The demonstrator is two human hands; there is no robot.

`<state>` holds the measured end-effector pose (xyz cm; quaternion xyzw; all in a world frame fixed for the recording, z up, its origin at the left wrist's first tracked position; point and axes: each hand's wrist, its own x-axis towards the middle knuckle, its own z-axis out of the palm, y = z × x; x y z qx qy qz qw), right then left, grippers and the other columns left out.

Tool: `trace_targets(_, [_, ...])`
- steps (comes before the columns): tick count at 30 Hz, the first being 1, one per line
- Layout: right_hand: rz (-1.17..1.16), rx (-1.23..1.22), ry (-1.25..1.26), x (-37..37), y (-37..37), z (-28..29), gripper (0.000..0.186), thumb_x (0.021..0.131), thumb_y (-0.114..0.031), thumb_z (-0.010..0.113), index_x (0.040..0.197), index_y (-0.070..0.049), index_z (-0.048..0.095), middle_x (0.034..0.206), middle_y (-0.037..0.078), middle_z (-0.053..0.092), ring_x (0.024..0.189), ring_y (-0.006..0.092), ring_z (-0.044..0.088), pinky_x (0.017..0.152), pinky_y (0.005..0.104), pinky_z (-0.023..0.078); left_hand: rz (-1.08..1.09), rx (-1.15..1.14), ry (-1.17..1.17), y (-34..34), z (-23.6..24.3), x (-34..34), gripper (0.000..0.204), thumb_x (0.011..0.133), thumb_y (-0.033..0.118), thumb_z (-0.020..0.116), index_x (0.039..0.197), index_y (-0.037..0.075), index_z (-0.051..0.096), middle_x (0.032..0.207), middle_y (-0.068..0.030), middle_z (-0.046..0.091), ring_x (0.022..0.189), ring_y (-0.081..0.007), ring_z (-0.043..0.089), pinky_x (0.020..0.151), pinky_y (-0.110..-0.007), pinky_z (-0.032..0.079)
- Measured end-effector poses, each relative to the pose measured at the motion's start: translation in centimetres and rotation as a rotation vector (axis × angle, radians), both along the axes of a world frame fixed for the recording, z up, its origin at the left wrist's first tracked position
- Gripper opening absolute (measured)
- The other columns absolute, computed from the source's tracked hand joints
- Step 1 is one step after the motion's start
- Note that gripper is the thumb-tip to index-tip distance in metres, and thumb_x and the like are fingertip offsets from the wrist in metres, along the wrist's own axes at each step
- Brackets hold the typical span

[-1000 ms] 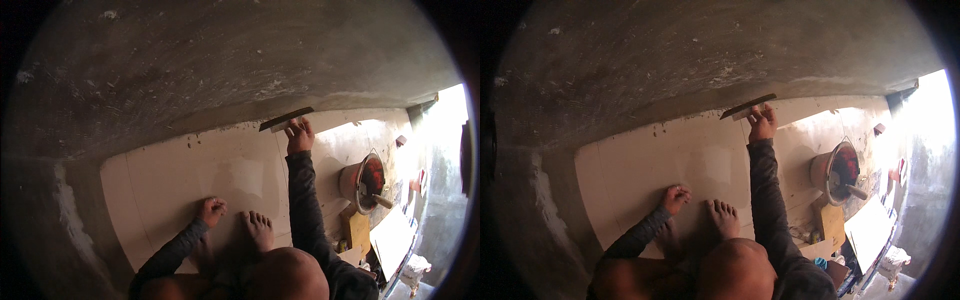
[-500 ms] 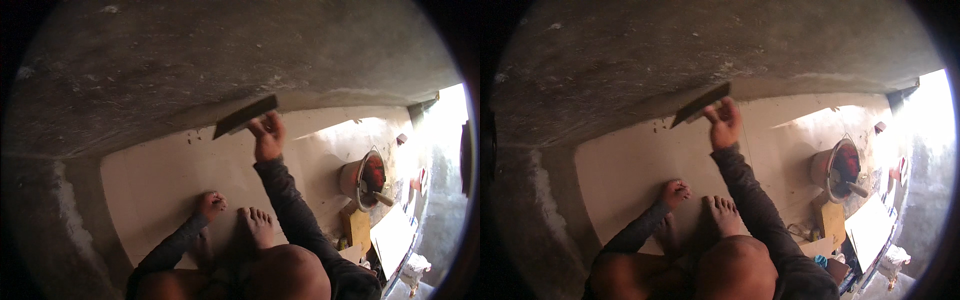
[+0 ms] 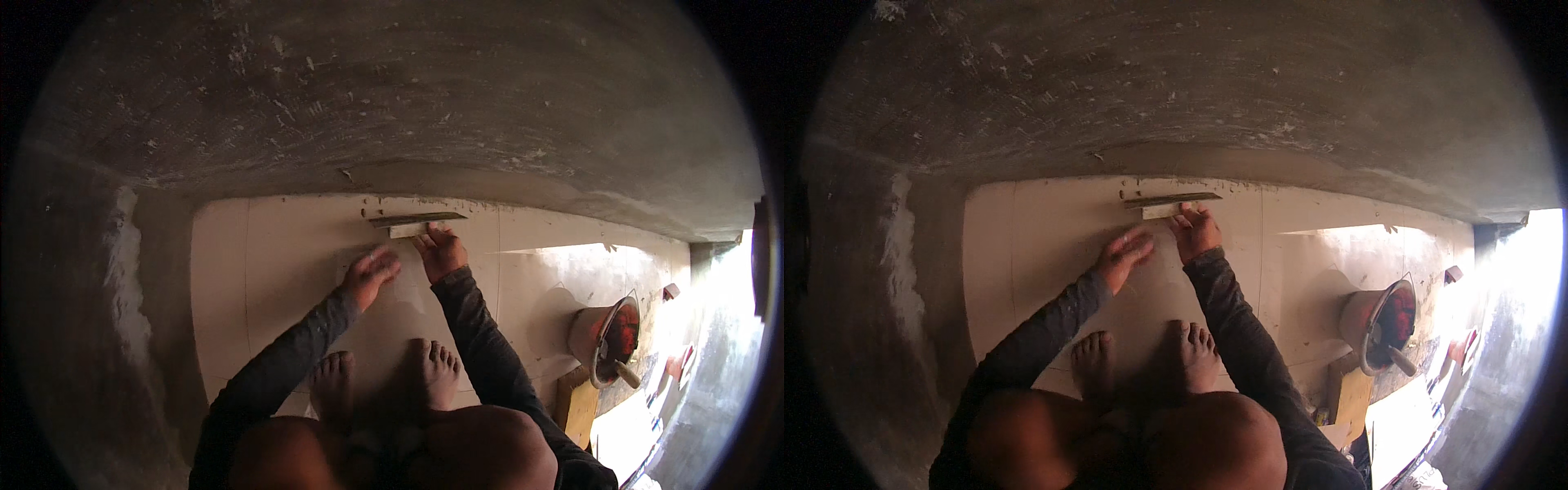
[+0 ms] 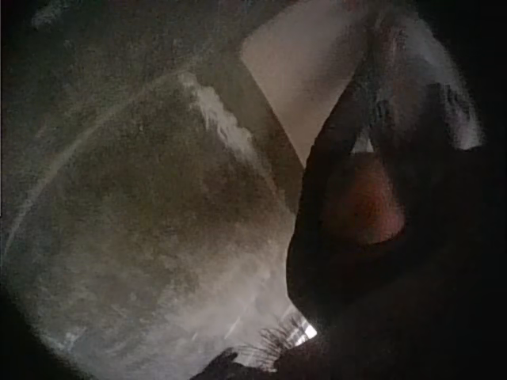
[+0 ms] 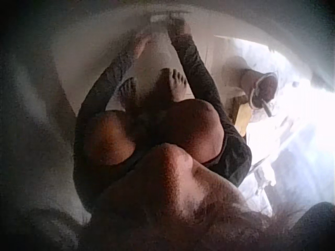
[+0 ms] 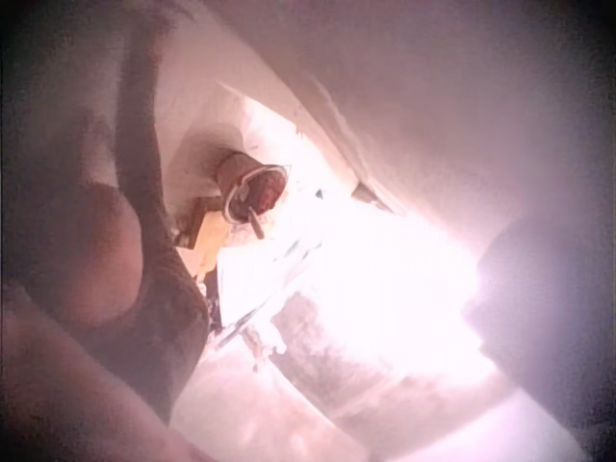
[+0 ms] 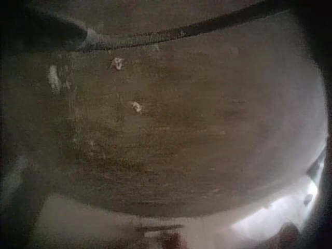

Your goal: The person applies plaster to a wall using a trowel and a bucket of plaster. They repeatedly scoop plaster from the bucket and smooth it onto the wall surface.

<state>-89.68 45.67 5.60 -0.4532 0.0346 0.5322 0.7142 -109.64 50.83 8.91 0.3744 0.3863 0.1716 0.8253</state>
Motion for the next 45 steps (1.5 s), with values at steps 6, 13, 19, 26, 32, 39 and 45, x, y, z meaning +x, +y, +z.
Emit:
trace_targets(6, [-0.076, 0.038, 0.120, -1.2, 3.5, 1.5, 0.019, 0.097, -0.001, 0.049, 0.114, -0.003, 0.042, 0.115, 0.014, 0.056, 0.110, 0.0338, 0.060, 0.096, 0.0493, 0.055, 0.238, -0.116, -0.059, 5.8, 1.3, 3.4, 0.025, 0.096, 0.019, 0.064, 0.116, 0.003, 0.062, 0.108, -0.0029, 0.065, 0.093, -0.0124, 0.064, 0.084, -0.027, 0.055])
trace_targets(13, [-0.026, -0.132, -0.024, 1.0, 6.7, 2.5, 0.021, 0.090, 0.005, 0.059, 0.108, 0.003, 0.048, 0.103, 0.013, 0.062, 0.092, 0.0295, 0.068, 0.092, 0.0437, 0.058, 0.341, -0.137, -0.007, 8.7, -1.4, 5.8, 0.022, 0.097, 0.009, 0.060, 0.115, -0.002, 0.060, 0.105, -0.0085, 0.064, 0.096, -0.0200, 0.066, 0.087, -0.029, 0.058])
trace_targets(19, [-0.106, -0.063, -0.102, 0.1, 5.8, 9.0, 0.022, 0.088, 0.002, 0.066, 0.107, 0.001, 0.055, 0.099, 0.012, 0.066, 0.093, 0.0249, 0.068, 0.087, 0.0404, 0.060, 0.364, 0.057, -0.022, 7.4, 4.1, 6.1, 0.019, 0.096, 0.007, 0.059, 0.111, -0.006, 0.062, 0.106, -0.0119, 0.066, 0.095, -0.0191, 0.067, 0.088, -0.029, 0.057])
trace_targets(26, [-0.004, 0.182, -0.329, -0.3, 2.6, 16.5, 0.019, 0.090, 0.003, 0.062, 0.109, 0.004, 0.060, 0.109, 0.015, 0.067, 0.101, 0.0256, 0.067, 0.092, 0.0410, 0.058, 0.356, 0.403, -0.176, 5.0, 10.8, 4.6, 0.022, 0.092, 0.004, 0.063, 0.114, -0.002, 0.061, 0.111, -0.0116, 0.067, 0.102, -0.0191, 0.065, 0.094, -0.035, 0.053])
trace_targets(32, [0.104, 0.162, -0.628, -0.7, -3.0, 16.9, 0.020, 0.089, 0.002, 0.064, 0.108, 0.005, 0.064, 0.107, 0.013, 0.070, 0.102, 0.0208, 0.068, 0.091, 0.0358, 0.056, 0.287, 0.304, -0.241, 1.4, 10.3, 3.2, 0.024, 0.088, 0.001, 0.066, 0.111, 0.001, 0.061, 0.106, -0.0088, 0.068, 0.099, -0.0164, 0.063, 0.090, -0.035, 0.052])
trace_targets(39, [0.312, -0.240, -0.896, 2.9, -11.5, 17.6, 0.026, 0.085, -0.001, 0.071, 0.111, 0.003, 0.066, 0.105, 0.011, 0.071, 0.097, 0.0180, 0.068, 0.088, 0.0332, 0.056, 0.061, 0.651, -0.128, 0.7, 10.2, 2.1, 0.025, 0.086, 0.005, 0.058, 0.110, 0.000, 0.056, 0.107, -0.0110, 0.061, 0.101, -0.0206, 0.058, 0.096, -0.036, 0.047])
trace_targets(45, [-0.027, -1.000, -1.881, 13.3, -26.5, 23.6, 0.032, 0.077, -0.007, 0.073, 0.108, -0.003, 0.069, 0.100, 0.020, 0.070, 0.092, 0.0379, 0.067, 0.084, 0.0410, 0.054, 0.132, 1.246, 0.179, 0.3, 6.7, 1.4, 0.046, 0.081, 0.026, 0.061, 0.117, -0.003, 0.053, 0.109, -0.0186, 0.058, 0.100, -0.0279, 0.056, 0.093, -0.041, 0.046])
